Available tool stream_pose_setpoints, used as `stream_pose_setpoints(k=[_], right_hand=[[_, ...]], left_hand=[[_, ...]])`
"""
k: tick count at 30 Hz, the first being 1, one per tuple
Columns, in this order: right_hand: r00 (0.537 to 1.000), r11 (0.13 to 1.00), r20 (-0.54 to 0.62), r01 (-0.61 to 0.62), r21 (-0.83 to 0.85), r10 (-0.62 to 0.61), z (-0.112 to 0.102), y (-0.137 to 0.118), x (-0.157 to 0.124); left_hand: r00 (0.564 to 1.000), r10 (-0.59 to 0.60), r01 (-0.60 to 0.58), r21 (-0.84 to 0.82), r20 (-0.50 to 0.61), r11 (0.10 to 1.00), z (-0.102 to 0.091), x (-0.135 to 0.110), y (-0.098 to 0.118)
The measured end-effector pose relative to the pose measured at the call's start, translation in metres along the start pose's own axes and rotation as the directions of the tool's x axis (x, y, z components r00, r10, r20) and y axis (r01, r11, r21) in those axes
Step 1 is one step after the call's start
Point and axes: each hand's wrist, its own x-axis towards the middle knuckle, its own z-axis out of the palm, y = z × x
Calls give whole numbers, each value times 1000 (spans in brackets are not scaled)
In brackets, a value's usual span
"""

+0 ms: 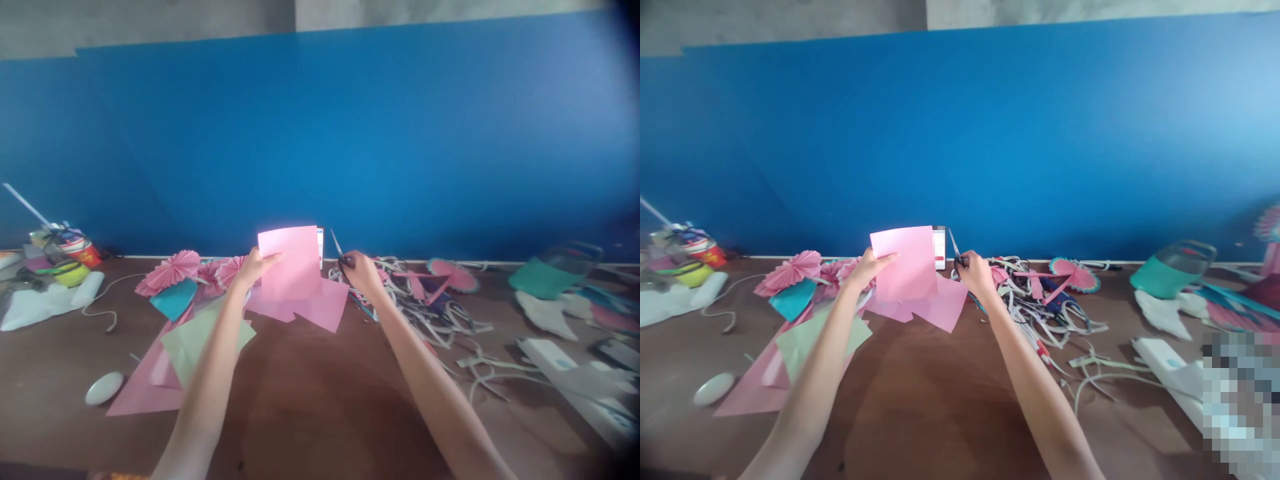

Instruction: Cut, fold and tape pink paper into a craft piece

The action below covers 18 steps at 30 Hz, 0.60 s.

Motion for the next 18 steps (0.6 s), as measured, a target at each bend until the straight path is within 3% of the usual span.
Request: stream_pose_setpoints(k=[8, 12, 15, 18], right_hand=[[946, 912, 314, 197, -361, -80, 11, 2, -9], [908, 897, 416, 224, -381, -50, 19, 10, -10], [896, 888, 444, 211, -409, -8, 22, 12, -11], [879, 879, 475, 193, -436, 42, 24, 12, -12]], left_hand=[[998, -28, 27, 25, 48, 999, -6, -3, 1], [991, -55, 56, 8, -125, 998, -5, -1, 2], [959, -84, 73, -49, -272, 996, -4, 2, 0], [926, -152, 122, -108, -345, 987, -3, 5, -2]])
